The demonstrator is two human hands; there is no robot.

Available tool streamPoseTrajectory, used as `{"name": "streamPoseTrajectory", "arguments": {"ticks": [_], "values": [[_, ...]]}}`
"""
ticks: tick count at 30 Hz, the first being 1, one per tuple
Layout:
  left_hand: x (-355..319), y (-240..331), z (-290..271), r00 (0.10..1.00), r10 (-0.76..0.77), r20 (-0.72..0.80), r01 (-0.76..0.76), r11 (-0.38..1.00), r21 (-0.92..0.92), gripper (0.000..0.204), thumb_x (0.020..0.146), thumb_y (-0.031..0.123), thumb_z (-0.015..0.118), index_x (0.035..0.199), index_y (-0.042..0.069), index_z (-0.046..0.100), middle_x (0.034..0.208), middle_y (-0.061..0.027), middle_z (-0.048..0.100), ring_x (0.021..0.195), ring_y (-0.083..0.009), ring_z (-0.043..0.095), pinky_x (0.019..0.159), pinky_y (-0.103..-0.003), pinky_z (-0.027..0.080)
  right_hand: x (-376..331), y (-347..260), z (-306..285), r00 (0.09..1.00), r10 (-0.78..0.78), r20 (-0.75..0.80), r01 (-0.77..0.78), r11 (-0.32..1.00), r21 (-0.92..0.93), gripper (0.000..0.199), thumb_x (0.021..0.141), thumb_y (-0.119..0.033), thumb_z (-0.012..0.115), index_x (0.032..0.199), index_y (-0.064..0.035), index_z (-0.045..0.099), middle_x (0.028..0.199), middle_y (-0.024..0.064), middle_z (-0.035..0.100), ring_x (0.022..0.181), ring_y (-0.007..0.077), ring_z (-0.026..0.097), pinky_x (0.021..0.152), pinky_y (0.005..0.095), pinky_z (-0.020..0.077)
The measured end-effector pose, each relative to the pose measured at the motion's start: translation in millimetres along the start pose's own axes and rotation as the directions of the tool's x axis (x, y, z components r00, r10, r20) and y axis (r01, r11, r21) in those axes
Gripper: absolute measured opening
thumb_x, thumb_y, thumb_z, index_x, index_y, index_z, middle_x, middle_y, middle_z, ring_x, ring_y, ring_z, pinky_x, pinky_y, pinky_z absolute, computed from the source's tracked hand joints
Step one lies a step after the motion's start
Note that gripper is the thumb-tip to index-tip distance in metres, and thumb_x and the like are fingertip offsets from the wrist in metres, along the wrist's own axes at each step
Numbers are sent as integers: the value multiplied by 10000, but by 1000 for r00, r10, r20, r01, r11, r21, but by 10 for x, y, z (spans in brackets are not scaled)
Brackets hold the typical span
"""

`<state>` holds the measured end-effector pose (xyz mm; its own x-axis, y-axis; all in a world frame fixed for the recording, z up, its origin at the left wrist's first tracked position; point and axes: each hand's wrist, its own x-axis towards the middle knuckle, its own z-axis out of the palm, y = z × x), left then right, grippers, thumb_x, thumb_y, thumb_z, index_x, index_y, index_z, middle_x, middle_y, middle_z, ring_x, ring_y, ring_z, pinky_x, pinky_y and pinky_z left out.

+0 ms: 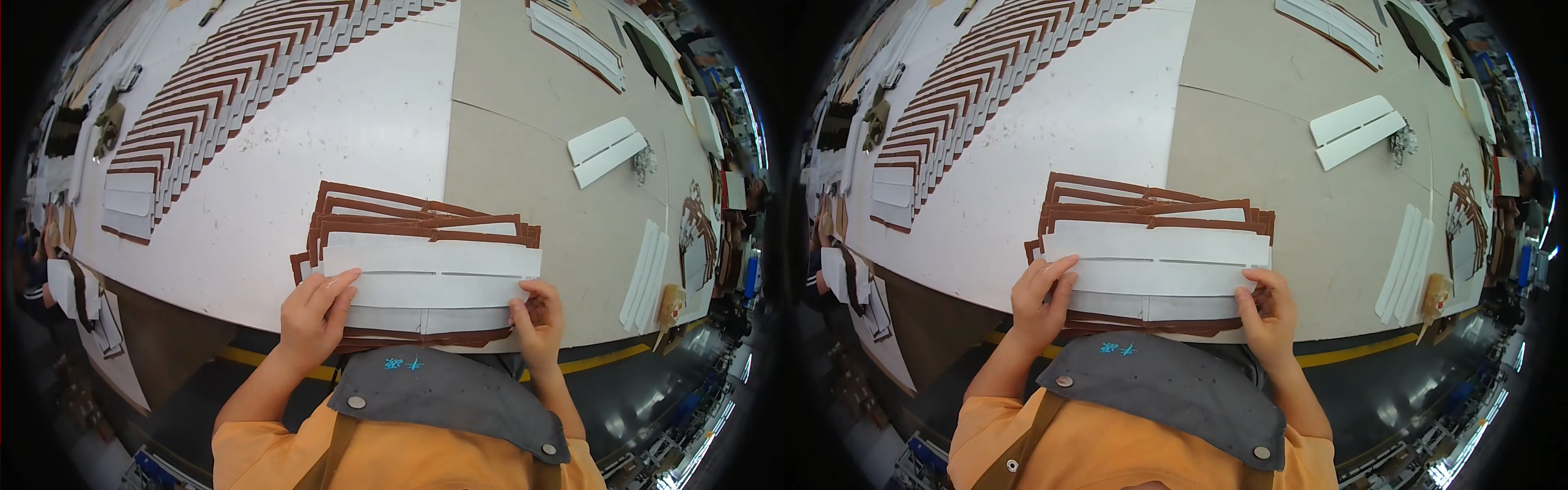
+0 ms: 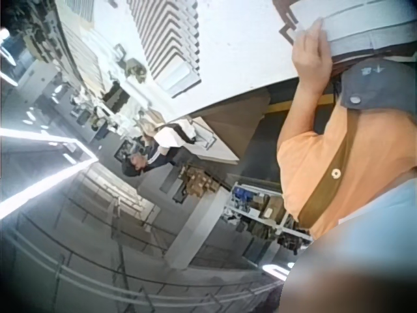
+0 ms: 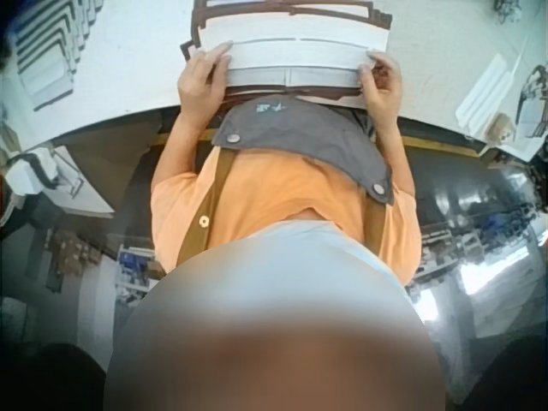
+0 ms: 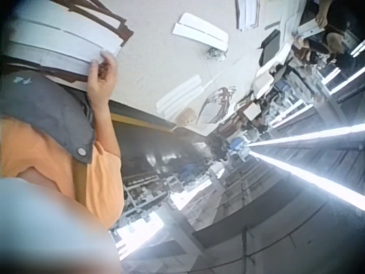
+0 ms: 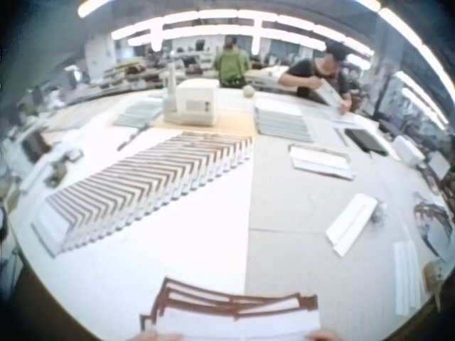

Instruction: Applying glue to leather components and assembling them to create wallet card slots.

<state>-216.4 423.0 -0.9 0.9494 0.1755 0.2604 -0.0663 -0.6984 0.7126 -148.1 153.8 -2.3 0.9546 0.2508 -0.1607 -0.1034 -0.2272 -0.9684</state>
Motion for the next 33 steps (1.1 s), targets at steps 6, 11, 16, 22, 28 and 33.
{"name": "streamPoseTrajectory", "arguments": {"ticks": [6, 11, 16, 22, 28, 33], "values": [[29, 13, -10, 999, -25, 23, 25, 1000, 10, 251, 737, -13, 583, 982, 40, 588, 653, -74, 496, 534, -192, 471, 461, -266, 378, 10, -16, 16, 998, 63, 16, -63, 998, -28, 240, 773, 41, 533, 1008, -3, 522, 840, 9, 470, 673, 45, 413, 590, 155, 353], [55, 26, -15, 998, -48, 34, 47, 999, 22, 248, 742, -13, 577, 984, 36, 590, 657, -75, 491, 542, -187, 473, 467, -263, 380, 39, -54, 24, 996, 90, 29, -89, 995, -33, 246, 774, 34, 534, 1017, 1, 529, 843, 13, 474, 667, 44, 411, 583, 151, 357], [61, 22, -21, 997, -64, 54, 62, 997, 36, 245, 744, -10, 574, 985, 37, 594, 653, -71, 480, 535, -180, 467, 464, -261, 377, 67, -84, 28, 996, 82, 46, -78, 994, -81, 250, 770, 29, 536, 1018, 2, 538, 840, 19, 476, 655, 47, 406, 572, 154, 362], [51, 28, -21, 997, -65, 49, 62, 997, 55, 254, 743, -7, 575, 990, 48, 597, 646, -66, 466, 527, -174, 460, 457, -262, 375, 75, -90, 20, 997, 51, 53, -44, 990, -134, 251, 761, 26, 540, 1011, 6, 545, 813, 18, 470, 635, 49, 398, 557, 155, 351], [59, 32, -10, 996, -79, 47, 77, 996, 55, 251, 748, 2, 573, 993, 51, 597, 649, -65, 466, 522, -174, 454, 452, -265, 373, 80, -104, 25, 997, 62, 47, -53, 986, -161, 255, 755, 34, 539, 1008, 9, 547, 796, 17, 467, 625, 49, 394, 553, 155, 344], [79, 49, -21, 993, -97, 62, 93, 993, 73, 249, 756, 8, 567, 1000, 50, 595, 641, -64, 453, 521, -175, 450, 453, -266, 372, 83, -104, 17, 998, 38, 59, -27, 983, -181, 262, 753, 36, 541, 1014, 13, 544, 795, 19, 465, 619, 50, 393, 549, 157, 345]]}}
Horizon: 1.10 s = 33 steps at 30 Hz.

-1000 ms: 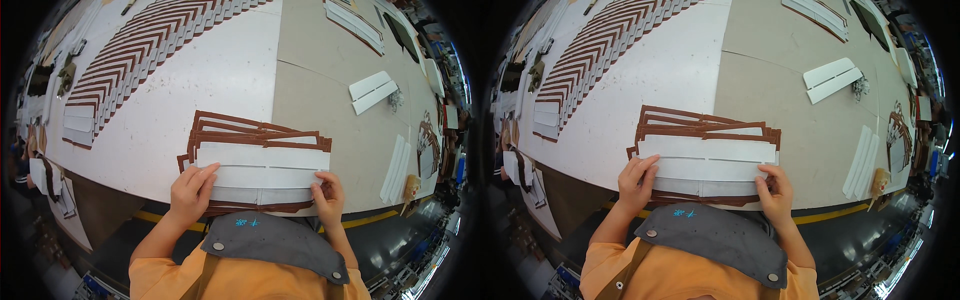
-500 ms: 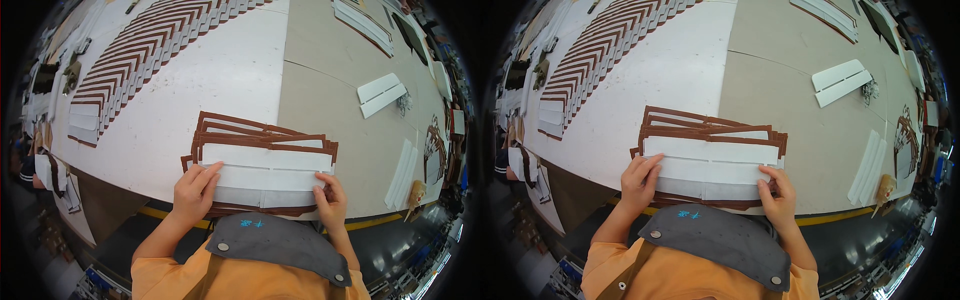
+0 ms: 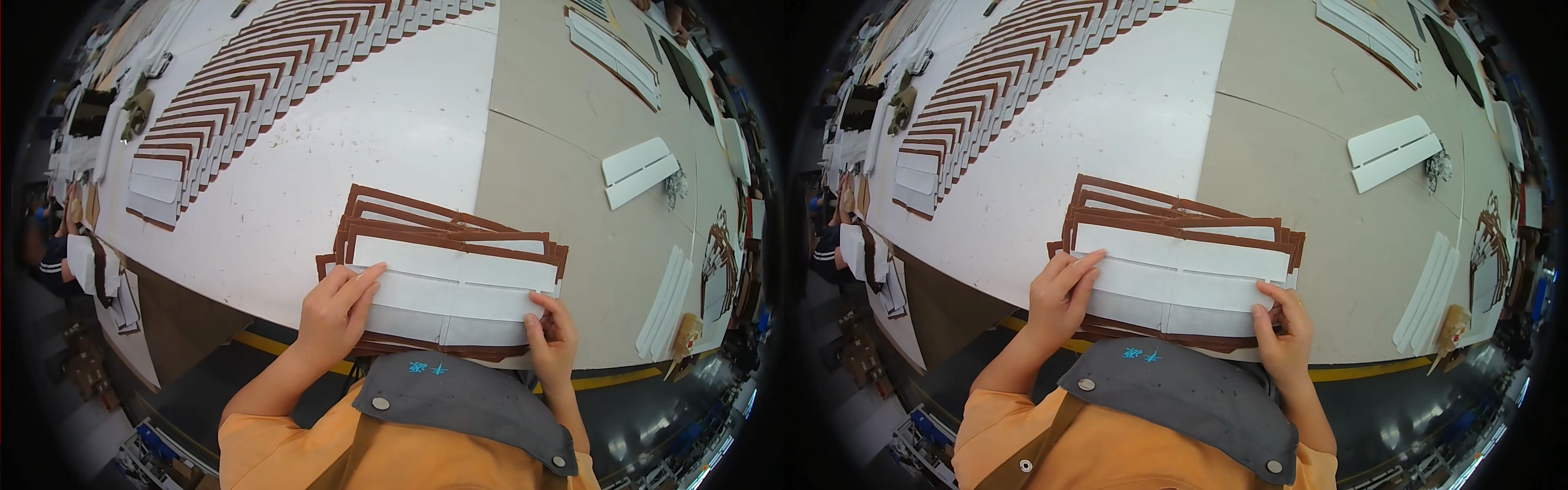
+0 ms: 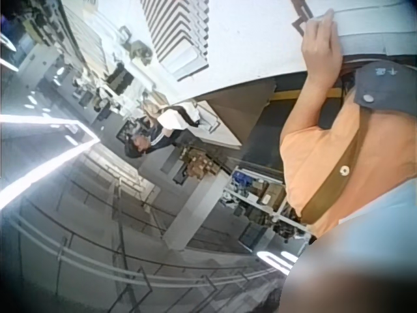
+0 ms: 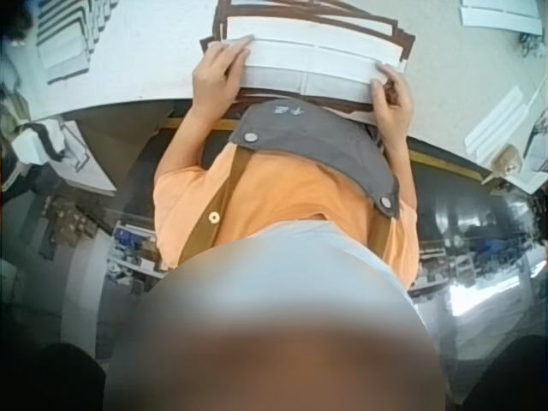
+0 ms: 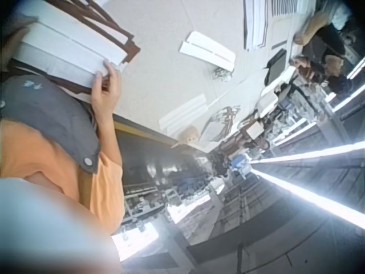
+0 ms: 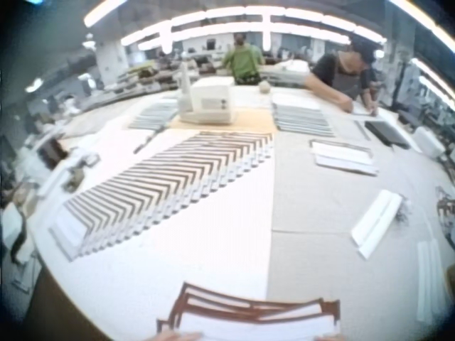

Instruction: Applying glue to leather components and assembling them to create wallet card slots.

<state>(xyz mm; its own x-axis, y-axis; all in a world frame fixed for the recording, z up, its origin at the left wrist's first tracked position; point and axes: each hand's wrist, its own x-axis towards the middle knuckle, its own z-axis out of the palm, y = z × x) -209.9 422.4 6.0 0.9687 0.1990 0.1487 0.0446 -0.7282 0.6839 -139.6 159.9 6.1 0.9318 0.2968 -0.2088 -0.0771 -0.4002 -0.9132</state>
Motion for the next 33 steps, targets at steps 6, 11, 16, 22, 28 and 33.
{"name": "streamPoseTrajectory", "arguments": {"ticks": [6, 11, 16, 22, 28, 33], "values": [[18, 29, 15, 999, -25, 30, 24, 998, 56, 256, 756, 20, 567, 1007, 61, 594, 661, -61, 444, 544, -183, 461, 467, -277, 381, 2, -25, -8, 1000, 0, -11, 1, 1000, 19, 269, 761, 23, 543, 1030, 12, 542, 776, 13, 456, 613, 47, 394, 542, 157, 349], [-5, 22, -21, 998, 6, 61, -19, 973, 229, 264, 751, 42, 572, 1010, 88, 599, 655, -54, 427, 558, -186, 460, 475, -284, 384, 17, -23, -13, 998, 52, -16, -53, 999, -4, 303, 771, 10, 538, 1074, -8, 534, 733, 4, 453, 604, 47, 406, 539, 166, 362], [6, 23, -7, 998, -10, 63, -5, 971, 237, 261, 754, 42, 565, 1009, 90, 597, 648, -57, 422, 564, -198, 454, 493, -293, 387, 43, -63, -4, 1000, -9, -11, 8, 995, -104, 352, 774, -3, 539, 1124, -31, 517, 723, 13, 460, 602, 64, 417, 542, 183, 380], [8, 48, -13, 998, 19, 58, -32, 970, 241, 263, 751, 28, 558, 1007, 76, 593, 645, -65, 434, 559, -204, 453, 494, -293, 385, 57, -108, -17, 999, -36, -5, 35, 987, -156, 348, 774, 2, 529, 1120, -23, 515, 720, 44, 479, 592, 93, 439, 537, 203, 382], [77, 59, -78, 994, -33, 108, 17, 989, 146, 245, 738, 24, 569, 981, 54, 582, 643, -65, 441, 554, -194, 457, 461, -273, 359, 111, -128, -111, 990, -141, -14, 118, 875, -470, 298, 771, 2, 511, 1067, -23, 538, 800, 83, 515, 646, 180, 490, 574, 256, 406], [164, 196, 25, 981, 175, 80, -183, 977, 113, 266, 729, 45, 583, 995, 42, 565, 778, -60, 499, 692, -203, 488, 616, -305, 378, 253, -264, 77, 875, -471, 109, 447, 703, -553, 327, 764, -43, 531, 1091, -38, 531, 1039, 85, 503, 902, 212, 480, 771, 335, 380]]}}
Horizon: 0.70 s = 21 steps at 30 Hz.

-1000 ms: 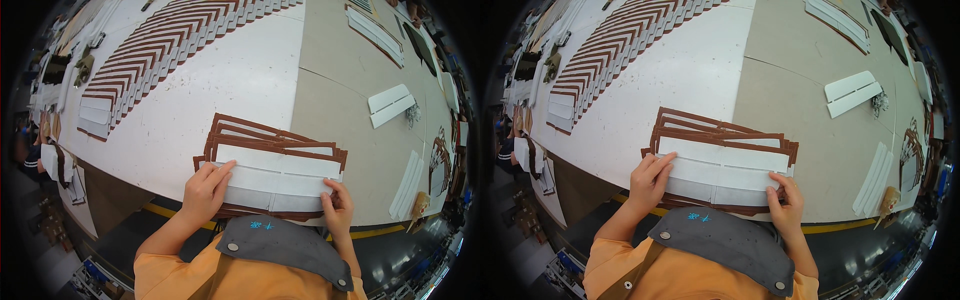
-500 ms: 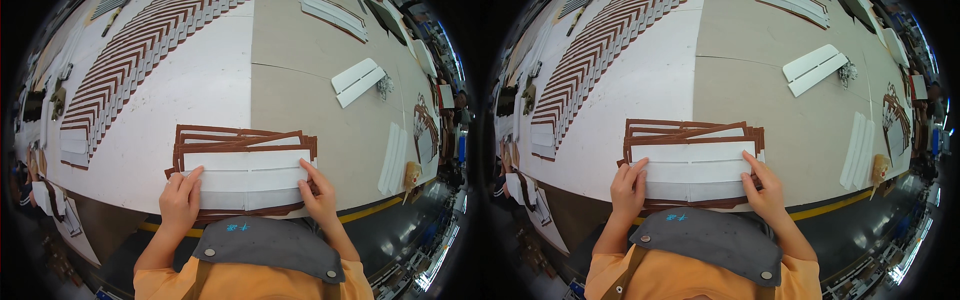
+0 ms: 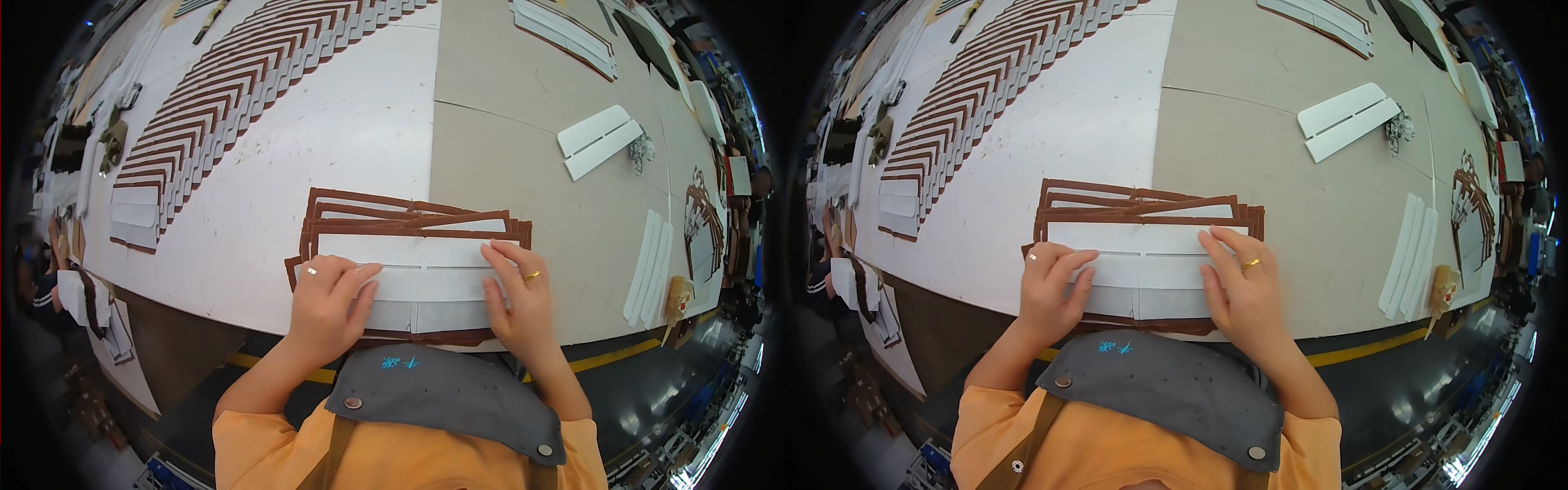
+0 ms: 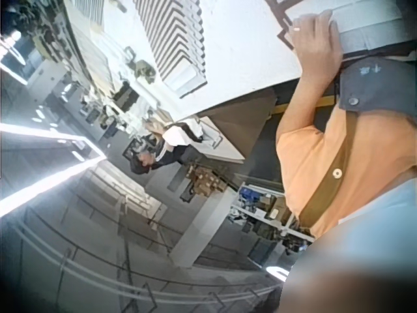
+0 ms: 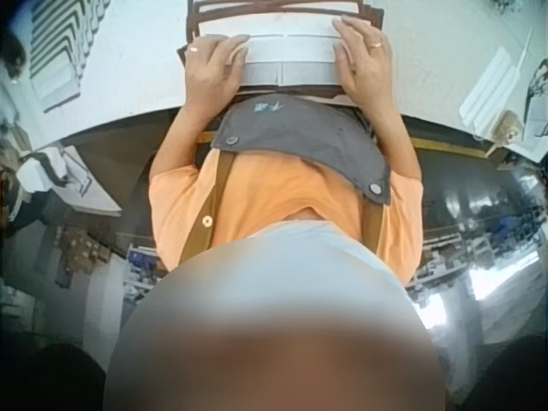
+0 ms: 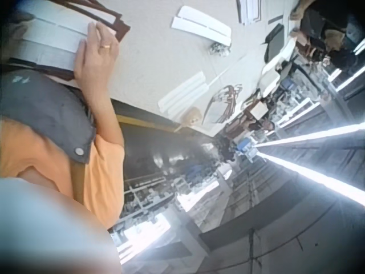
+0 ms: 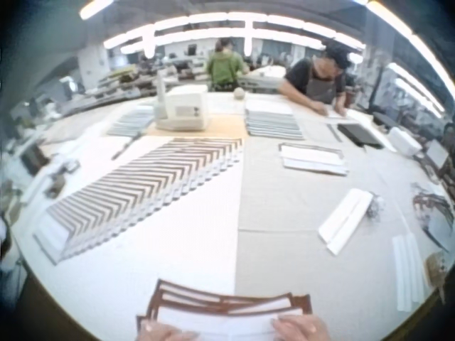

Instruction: Applying glue to leather components and assembling them to create wallet card slots.

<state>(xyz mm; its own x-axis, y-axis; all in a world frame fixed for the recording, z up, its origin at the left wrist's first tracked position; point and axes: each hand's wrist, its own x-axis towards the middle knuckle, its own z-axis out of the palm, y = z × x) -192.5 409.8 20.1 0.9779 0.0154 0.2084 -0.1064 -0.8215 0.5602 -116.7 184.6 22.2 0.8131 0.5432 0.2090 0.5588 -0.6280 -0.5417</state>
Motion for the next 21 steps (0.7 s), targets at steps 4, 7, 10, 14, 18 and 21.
{"name": "streamPoseTrajectory", "arguments": {"ticks": [4, 7, 10, 14, 18, 21], "values": [[94, 102, 154, 968, 225, 107, -230, 972, 37, 308, 745, 95, 568, 1048, 47, 534, 1121, -71, 497, 1047, -234, 452, 909, -381, 305, 89, -103, 170, 966, -161, 203, 178, 982, -70, 398, 790, -142, 530, 1174, -57, 470, 1264, 69, 408, 1163, 230, 374, 975, 384, 242], [61, 56, 226, 944, 237, 230, -261, 962, 76, 343, 754, 110, 556, 1088, 56, 506, 1261, -76, 410, 1190, -253, 353, 992, -412, 236, 60, -96, 255, 939, -191, 285, 222, 971, -83, 422, 812, -180, 505, 1211, -66, 433, 1294, 47, 380, 1225, 227, 307, 1013, 417, 176], [-4, 15, 232, 946, 205, 249, -220, 975, 33, 341, 760, 105, 546, 1093, 53, 495, 1264, -71, 408, 1206, -261, 331, 1008, -438, 203, -7, -62, 241, 930, -156, 332, 200, 974, -104, 425, 815, -190, 501, 1217, -71, 430, 1296, 40, 379, 1235, 223, 293, 1017, 430, 163], [-82, -25, 181, 960, 141, 244, -154, 987, 36, 315, 766, 98, 536, 1074, 47, 499, 1258, -77, 411, 1204, -271, 330, 1007, -452, 197, 2, 120, 88, 967, -78, 243, 128, 972, -197, 375, 803, -165, 514, 1167, -84, 477, 1238, 66, 429, 1166, 237, 369, 981, 405, 226], [-36, -15, 158, 967, 131, 219, -126, 991, -38, 274, 763, 64, 526, 1037, 52, 516, 1223, -83, 435, 1184, -283, 349, 1002, -459, 203, 305, 34, 149, 991, -122, 58, 120, 992, 35, 261, 751, -78, 556, 1011, -67, 546, 970, 87, 508, 931, 229, 456, 817, 368, 326], [-14, -52, 156, 977, 111, 183, -91, 989, -116, 253, 747, 14, 526, 997, 49, 530, 1165, -98, 461, 1147, -281, 380, 986, -452, 242, 485, 46, 231, 981, -129, 144, 115, 988, 98, 164, 742, -81, 560, 905, -69, 547, 873, 67, 502, 857, 220, 455, 763, 346, 327]]}}
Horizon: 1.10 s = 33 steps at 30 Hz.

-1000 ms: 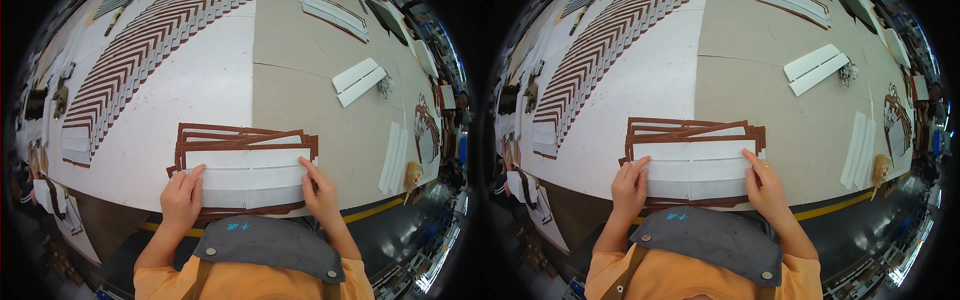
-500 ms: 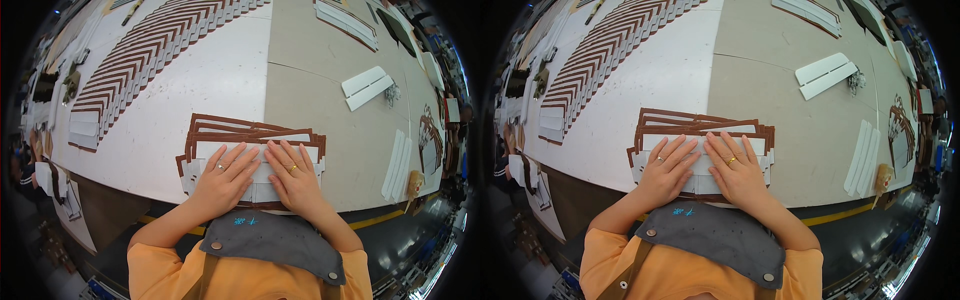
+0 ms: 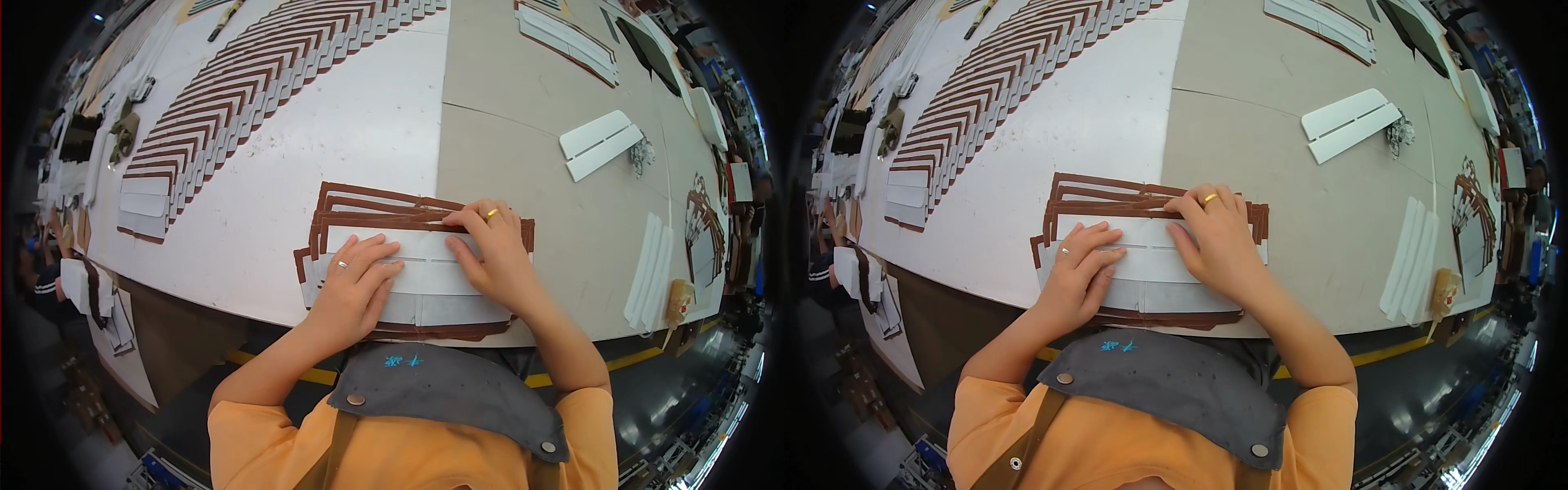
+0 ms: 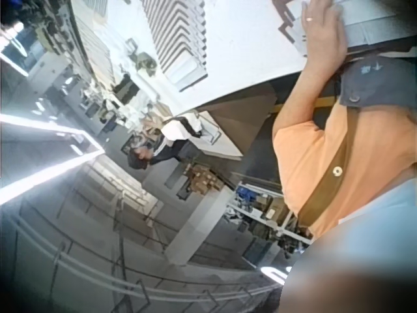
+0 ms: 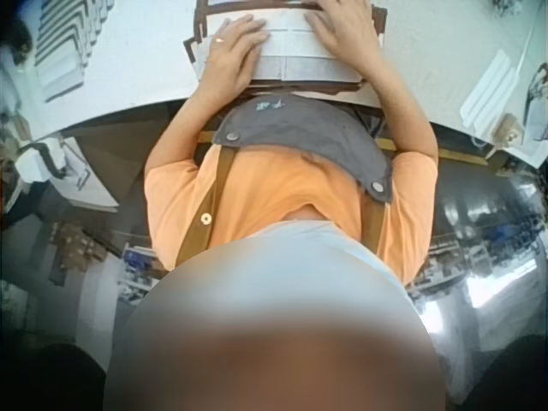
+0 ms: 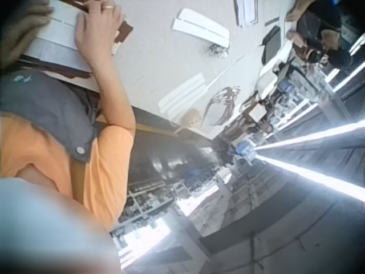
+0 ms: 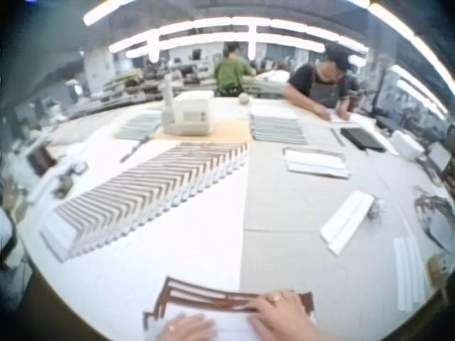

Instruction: Applying glue to leather components and assembling them to create wallet card slots.

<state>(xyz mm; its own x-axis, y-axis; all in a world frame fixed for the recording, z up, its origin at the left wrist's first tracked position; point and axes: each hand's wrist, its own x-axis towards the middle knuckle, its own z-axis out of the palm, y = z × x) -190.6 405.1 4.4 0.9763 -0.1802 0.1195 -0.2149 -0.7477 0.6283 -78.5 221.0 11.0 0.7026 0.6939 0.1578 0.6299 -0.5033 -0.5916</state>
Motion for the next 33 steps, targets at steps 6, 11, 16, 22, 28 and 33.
{"name": "streamPoseTrajectory", "arguments": {"ticks": [6, 11, 16, 22, 28, 33], "values": [[-58, -84, -9, 993, -49, -106, 44, 998, -55, 231, 735, -15, 532, 962, 32, 531, 1100, -137, 445, 1056, -296, 413, 922, -405, 320, 147, 39, -49, 991, 2, 134, -22, 989, 146, 59, 733, -50, 542, 773, -62, 500, 755, 62, 473, 787, 210, 438, 751, 334, 318], [-52, -167, -97, 901, -240, -362, 282, 957, 69, 424, 752, 58, 546, 1154, 46, 412, 1130, -137, 421, 1083, -276, 357, 910, -357, 293, 130, -23, -108, 994, 10, 109, -37, 969, 246, 54, 744, -48, 539, 769, -41, 491, 752, 71, 473, 759, 216, 462, 718, 323, 353], [-32, -200, -167, 838, -434, -330, 418, 900, -123, 464, 762, 71, 539, 1191, 59, 364, 1053, -98, 457, 972, -219, 388, 855, -388, 274, 101, -83, -163, 994, 50, 98, -77, 952, 298, 66, 762, -55, 542, 769, -25, 484, 760, 81, 475, 719, 217, 494, 642, 301, 398], [-1, -237, -189, 821, -539, -187, 365, 748, -554, 448, 784, 10, 497, 1203, 37, 341, 794, -32, 497, 730, -96, 434, 700, -241, 357, 45, -66, -264, 988, 94, 127, -121, 966, 227, 70, 775, -68, 545, 789, -28, 489, 766, 88, 505, 705, 206, 512, 634, 283, 420], [2, -264, -192, 824, -458, -332, 364, 879, -308, 426, 779, -9, 482, 1185, 42, 366, 878, -48, 481, 823, -127, 434, 746, -245, 355, -232, 284, -448, 906, 383, 179, -421, 858, 295, 116, 819, -86, 507, 902, -5, 516, 782, 52, 557, 683, 123, 523, 622, 243, 433], [233, -69, -138, 920, -165, -355, 210, 973, 91, 332, 752, 37, 516, 1082, 38, 470, 1080, -99, 459, 1023, -256, 404, 869, -383, 282, -441, 392, -480, 805, 520, 287, -564, 519, 642, 178, 833, -44, 463, 996, 4, 513, 816, 13, 537, 708, 65, 501, 629, 203, 434]]}}
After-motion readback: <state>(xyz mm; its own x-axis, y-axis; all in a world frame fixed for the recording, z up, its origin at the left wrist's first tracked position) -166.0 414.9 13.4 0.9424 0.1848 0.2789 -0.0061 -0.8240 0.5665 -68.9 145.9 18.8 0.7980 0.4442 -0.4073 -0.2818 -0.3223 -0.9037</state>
